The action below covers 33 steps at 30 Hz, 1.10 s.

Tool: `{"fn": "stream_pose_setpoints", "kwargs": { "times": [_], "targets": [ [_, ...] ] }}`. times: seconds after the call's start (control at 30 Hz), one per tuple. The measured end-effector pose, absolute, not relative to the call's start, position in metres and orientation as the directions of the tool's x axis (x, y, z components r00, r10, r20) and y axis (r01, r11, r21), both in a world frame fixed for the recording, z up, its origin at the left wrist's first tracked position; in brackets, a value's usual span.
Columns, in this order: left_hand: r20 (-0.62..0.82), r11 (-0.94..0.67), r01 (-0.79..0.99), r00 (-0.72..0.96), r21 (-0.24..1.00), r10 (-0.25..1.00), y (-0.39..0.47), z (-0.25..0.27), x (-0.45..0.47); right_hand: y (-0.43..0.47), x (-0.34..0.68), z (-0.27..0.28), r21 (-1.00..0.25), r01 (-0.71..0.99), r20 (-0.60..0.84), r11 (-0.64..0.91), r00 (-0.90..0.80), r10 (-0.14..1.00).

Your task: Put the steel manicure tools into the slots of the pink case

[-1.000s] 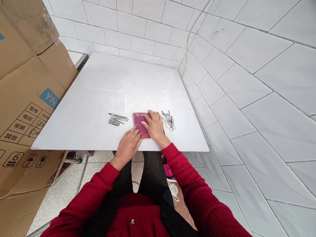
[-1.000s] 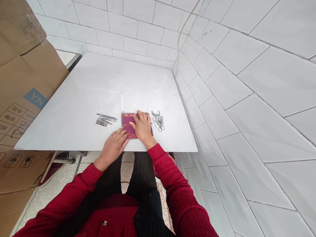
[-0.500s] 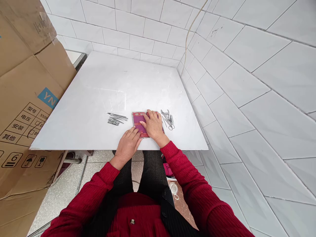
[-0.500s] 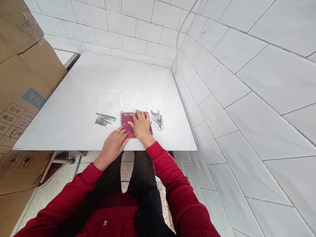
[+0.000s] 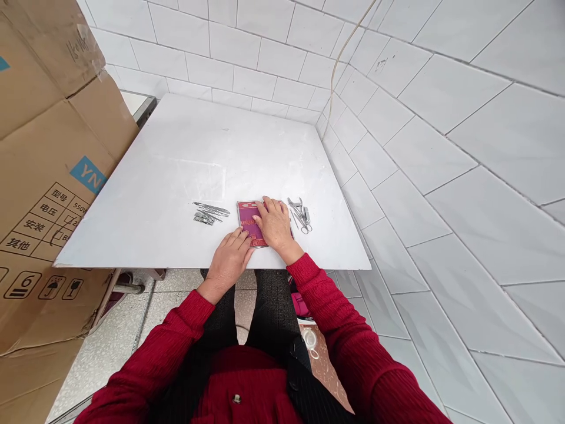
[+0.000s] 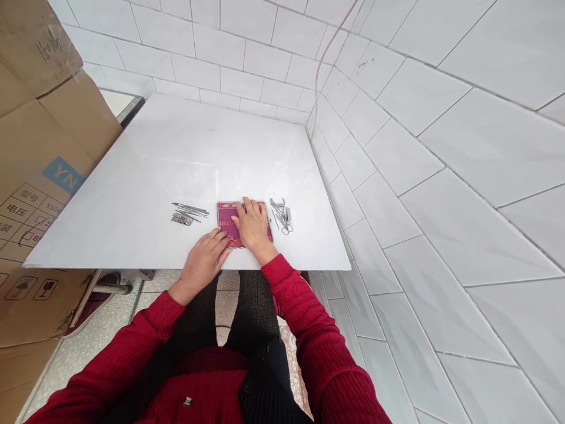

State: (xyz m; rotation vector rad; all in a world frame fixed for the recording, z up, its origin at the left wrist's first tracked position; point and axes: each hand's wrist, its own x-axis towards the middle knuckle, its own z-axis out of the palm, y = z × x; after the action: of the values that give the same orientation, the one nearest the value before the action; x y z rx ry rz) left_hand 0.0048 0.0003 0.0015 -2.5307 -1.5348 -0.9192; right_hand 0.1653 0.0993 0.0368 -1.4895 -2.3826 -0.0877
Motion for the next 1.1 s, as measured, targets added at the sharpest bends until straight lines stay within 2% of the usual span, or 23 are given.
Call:
{"fn": "stream_pose_setpoints", "kwargs": {
  "times": [0.2,0.47,0.83,1.1],
  "targets": [
    [0.521,-0.508,0.837,0.347,0.202,0.78,0.001,0.001,0.005,0.096,0.159,0.037,-0.136,0.893,0.251,0.429,-0.387,0.887],
    [0.543,-0.508,0.842,0.345,0.182,0.766,0.0,0.002,0.006,0.095,0.159,0.041,-0.06,0.917,0.257,0.395,-0.368,0.893],
    [0.51,-0.494,0.846,0.339,0.202,0.79,-0.003,0.003,0.006,0.096,0.164,0.026,-0.131,0.91,0.309,0.393,-0.339,0.889],
    [0.503,-0.497,0.844,0.346,0.203,0.792,-0.003,0.003,0.007,0.095,0.166,0.024,-0.156,0.911,0.296,0.382,-0.326,0.898]
  ]
}}
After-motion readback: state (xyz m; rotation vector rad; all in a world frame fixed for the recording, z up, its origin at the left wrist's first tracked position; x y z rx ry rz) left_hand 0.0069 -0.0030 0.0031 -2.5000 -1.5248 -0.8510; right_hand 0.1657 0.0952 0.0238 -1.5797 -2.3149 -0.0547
